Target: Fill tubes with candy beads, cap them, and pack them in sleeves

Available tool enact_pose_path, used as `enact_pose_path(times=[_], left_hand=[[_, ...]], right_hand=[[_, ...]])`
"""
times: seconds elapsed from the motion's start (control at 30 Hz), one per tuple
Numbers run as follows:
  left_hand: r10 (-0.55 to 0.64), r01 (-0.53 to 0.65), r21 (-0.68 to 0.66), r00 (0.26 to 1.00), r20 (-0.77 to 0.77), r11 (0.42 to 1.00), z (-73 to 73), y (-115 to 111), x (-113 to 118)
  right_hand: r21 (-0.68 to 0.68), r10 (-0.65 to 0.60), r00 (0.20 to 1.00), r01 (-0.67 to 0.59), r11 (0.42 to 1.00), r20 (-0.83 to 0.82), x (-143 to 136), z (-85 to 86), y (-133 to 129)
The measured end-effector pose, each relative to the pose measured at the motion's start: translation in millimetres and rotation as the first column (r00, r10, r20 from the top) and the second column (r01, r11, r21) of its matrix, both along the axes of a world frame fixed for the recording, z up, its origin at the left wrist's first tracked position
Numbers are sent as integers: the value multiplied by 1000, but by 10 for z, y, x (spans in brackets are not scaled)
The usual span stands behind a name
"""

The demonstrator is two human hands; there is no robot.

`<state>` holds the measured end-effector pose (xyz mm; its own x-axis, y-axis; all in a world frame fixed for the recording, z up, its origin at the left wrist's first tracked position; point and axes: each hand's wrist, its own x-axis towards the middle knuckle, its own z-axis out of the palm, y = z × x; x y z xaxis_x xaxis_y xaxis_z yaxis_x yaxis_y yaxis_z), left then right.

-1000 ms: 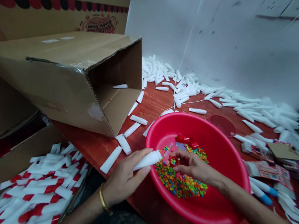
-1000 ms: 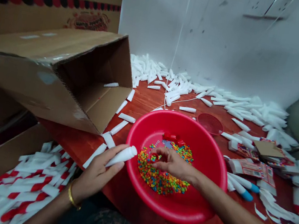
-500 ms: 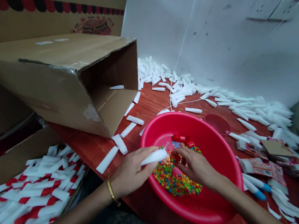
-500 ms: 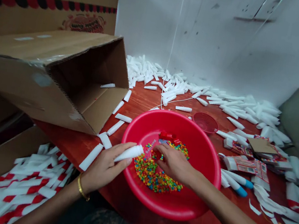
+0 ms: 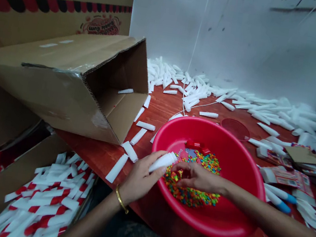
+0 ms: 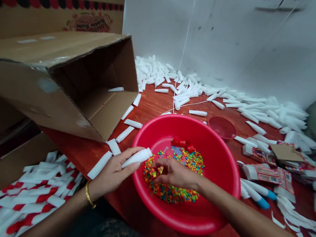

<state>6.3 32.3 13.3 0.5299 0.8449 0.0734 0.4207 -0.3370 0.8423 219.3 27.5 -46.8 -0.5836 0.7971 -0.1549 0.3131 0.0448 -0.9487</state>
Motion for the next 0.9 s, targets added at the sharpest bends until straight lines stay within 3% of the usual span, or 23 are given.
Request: enact_pose_path(times=[0.07, 0.17, 0.27, 0.37, 0.5, 0.6, 0.67, 0.73, 0.83, 0.9], left_hand=[[-15, 16, 29, 1000, -24, 999, 7, 2, 4], [-64, 78, 130, 992, -110, 988, 51, -12, 25], [-107, 154, 212, 970, -218, 965, 125, -42, 70], [-118, 192, 237, 948, -296, 952, 189, -69, 122], [-116, 206, 240, 932, -344, 949, 219, -72, 140], [-167, 239, 214, 937, -307, 947, 206, -40, 115], [-218, 274, 193, 939, -265, 942, 181, -17, 111], [-245, 298, 209, 938, -247, 931, 144, -10, 129], [-219, 308, 331, 935, -280, 892, 82, -30, 188], [-196, 310, 387, 932, -305, 868, 53, -44, 225]], right_hand=[[-115, -91, 972, 67, 991, -218, 86, 41, -29], [-136, -192, 937, 159, 978, -290, 152, 146, -105], [62, -255, 946, 272, 960, -199, 152, 271, -178], [344, -298, 950, 313, 885, -95, 142, 359, -218], [605, -303, 953, 231, 762, 17, 167, 413, -248], [652, -245, 966, 136, 746, 79, 193, 466, -272], [635, -203, 975, 103, 765, 86, 190, 512, -281], [543, -169, 982, 98, 834, 83, 161, 547, -279], [202, -214, 973, 194, 960, 84, 86, 545, -263], [2, -265, 959, 266, 964, 100, 49, 517, -255]])
